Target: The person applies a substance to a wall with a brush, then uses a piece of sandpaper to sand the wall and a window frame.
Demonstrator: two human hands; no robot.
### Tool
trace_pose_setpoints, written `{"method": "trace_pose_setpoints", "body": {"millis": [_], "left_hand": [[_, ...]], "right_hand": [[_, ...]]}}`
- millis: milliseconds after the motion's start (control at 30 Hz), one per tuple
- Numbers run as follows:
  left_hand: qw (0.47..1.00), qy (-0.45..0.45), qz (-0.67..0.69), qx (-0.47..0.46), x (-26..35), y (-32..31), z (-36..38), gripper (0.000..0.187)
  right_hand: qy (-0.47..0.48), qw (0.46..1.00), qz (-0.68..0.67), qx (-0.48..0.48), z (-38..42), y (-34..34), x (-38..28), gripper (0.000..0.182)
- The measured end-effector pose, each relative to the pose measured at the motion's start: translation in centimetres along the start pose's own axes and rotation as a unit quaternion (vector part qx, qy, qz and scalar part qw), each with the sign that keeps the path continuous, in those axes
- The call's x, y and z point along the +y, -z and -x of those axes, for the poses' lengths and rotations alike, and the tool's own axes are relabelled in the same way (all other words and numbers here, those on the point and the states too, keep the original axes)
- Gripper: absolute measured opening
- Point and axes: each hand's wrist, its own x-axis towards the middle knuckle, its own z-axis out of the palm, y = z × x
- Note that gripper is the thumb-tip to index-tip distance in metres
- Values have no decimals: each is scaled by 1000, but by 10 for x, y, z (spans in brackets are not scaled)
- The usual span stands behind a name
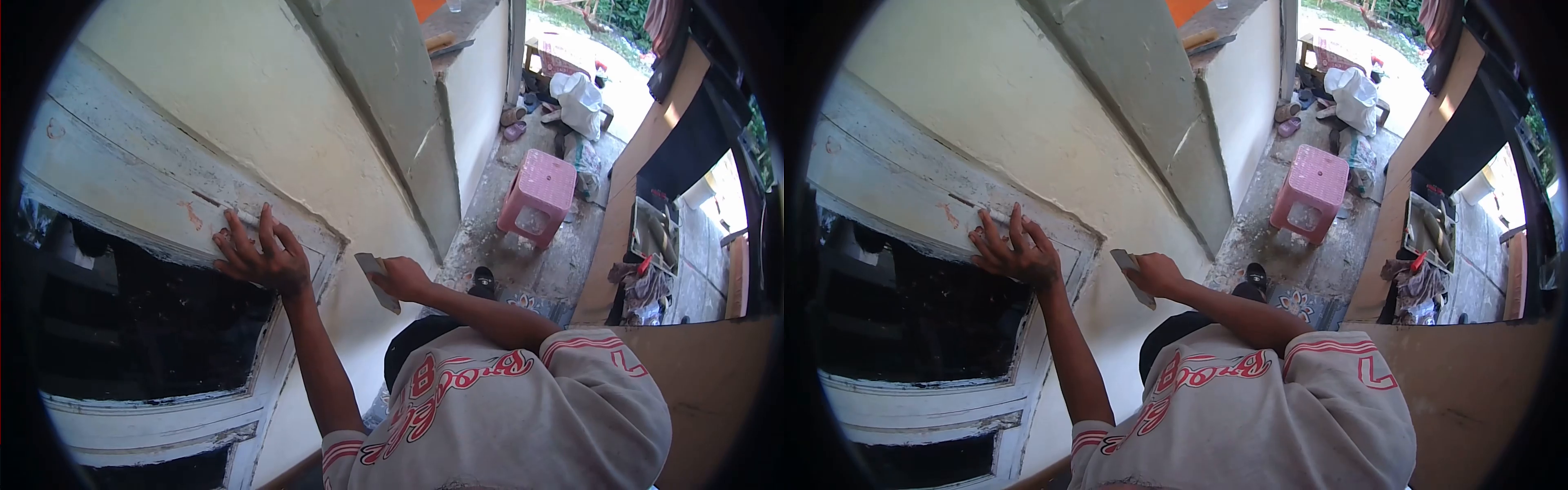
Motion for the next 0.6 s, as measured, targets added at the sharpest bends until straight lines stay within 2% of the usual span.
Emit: {"method": "trace_pose_setpoints", "body": {"millis": [133, 600], "left_hand": [[1000, -3, -2, -18, -1, -1, 0, 20], [1000, -2, -20, -8, -1, -7, 5, 20]], "right_hand": [[-17, 1000, -3, -10, -1, -2, 2, 37], [11, 998, -65, 14, -6, -8, -17, 37]]}}
